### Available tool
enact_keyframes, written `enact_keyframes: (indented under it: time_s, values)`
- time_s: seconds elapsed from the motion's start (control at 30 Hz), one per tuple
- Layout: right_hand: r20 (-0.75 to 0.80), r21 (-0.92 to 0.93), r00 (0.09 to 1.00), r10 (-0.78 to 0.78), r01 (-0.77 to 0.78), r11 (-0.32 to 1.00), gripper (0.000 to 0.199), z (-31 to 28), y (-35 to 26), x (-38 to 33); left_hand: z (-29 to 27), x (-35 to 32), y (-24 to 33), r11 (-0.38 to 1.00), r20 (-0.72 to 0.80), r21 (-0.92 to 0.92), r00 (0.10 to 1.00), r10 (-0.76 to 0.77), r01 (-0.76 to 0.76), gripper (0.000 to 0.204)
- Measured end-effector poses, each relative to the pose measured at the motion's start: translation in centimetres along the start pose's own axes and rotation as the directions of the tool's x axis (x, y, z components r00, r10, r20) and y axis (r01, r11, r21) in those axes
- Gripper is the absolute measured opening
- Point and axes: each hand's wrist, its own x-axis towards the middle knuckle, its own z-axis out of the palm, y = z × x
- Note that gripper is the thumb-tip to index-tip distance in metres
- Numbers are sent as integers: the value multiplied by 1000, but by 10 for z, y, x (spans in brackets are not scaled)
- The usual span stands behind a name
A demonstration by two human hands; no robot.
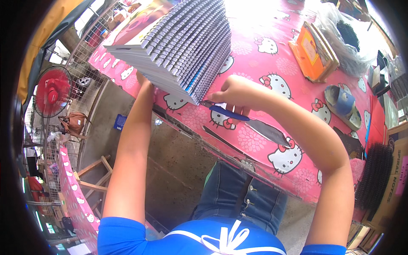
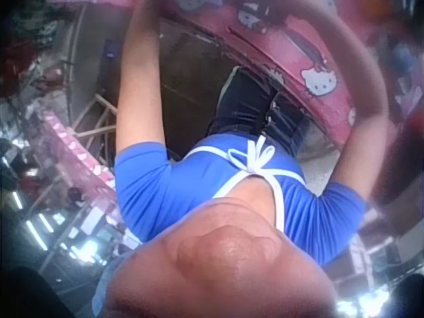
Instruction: The person trims the excess spiral wire from the bindings of notebooks using a pair of cutters and then places the finished notebooks into a cardboard box.
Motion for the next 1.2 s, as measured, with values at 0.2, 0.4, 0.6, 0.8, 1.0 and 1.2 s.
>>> enact_keyframes:
  time_s: [0.2,0.4,0.6,0.8,1.0,1.2]
  values:
    - [-238,-701,828,-508,216,680,44,26,28,-13,2,-2,9,994,-5,-92,998,-59,58,27]
    - [-306,-690,613,-729,385,613,40,38,48,-2,8,3,2,995,-27,-94,999,-19,17,28]
    - [-207,-562,786,-583,392,728,37,27,29,-1,13,11,-15,976,5,-194,995,-102,101,31]
    - [48,-65,999,8,-5,998,39,-4,3,13,8,4,0,992,-7,-120,999,-32,31,32]
    - [-92,-531,980,-177,102,841,40,5,2,-1,2,2,-1,992,18,-117,999,-43,45,29]
    - [-230,-635,740,-632,378,674,41,27,45,-2,11,10,-9,991,12,-117,998,-60,61,30]
